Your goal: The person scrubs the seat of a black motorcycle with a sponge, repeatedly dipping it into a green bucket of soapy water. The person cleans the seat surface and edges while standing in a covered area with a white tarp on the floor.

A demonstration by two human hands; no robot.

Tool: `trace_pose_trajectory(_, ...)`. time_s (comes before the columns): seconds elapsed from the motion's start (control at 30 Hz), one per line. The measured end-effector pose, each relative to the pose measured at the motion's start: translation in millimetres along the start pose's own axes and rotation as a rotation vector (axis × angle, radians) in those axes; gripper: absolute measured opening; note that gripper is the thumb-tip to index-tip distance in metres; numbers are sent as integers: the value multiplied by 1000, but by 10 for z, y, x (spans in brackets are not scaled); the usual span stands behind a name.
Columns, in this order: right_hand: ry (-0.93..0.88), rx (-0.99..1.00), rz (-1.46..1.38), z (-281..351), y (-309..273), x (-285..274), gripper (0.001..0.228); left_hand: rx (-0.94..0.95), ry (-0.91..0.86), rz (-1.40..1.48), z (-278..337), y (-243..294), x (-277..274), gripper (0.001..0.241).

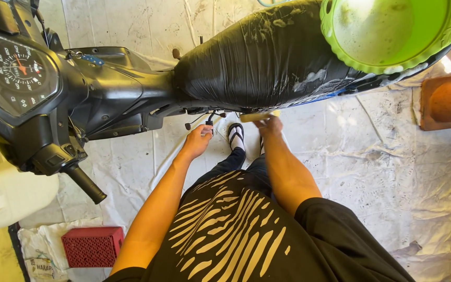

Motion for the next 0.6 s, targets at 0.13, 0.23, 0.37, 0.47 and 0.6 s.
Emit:
trace_pose_trajectory(0.13, 118, -166, -15, 169, -482, 76, 28, 3, -6, 3, 10, -36, 45, 39)
trace_pose_trajectory(0.23, -21, -330, -98, -235, -549, -97, 53, 10, -31, -8, -55, 60, 207, 37)
trace_pose_trajectory(0.37, -96, -254, 40, 149, -114, 5, 44, 139, -68, -25, -119, 589, 351, 36)
trace_pose_trajectory(0.47, -105, -466, 814, -532, -589, -562, 47, 242, -87, -14, -173, 1025, 490, 37)
trace_pose_trajectory(0.6, -155, -441, 60, 166, -1565, 241, 45, 369, -86, 42, -215, 1554, 538, 40)
Point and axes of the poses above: each hand's wrist, its own z-axis away from the middle knuckle, its own x-axis out of the palm, y = z × x, the point moved 9 cm from there along -z, towards the middle knuckle, and after that the axes turned 15 degrees about -z, right-handed, at the moved point
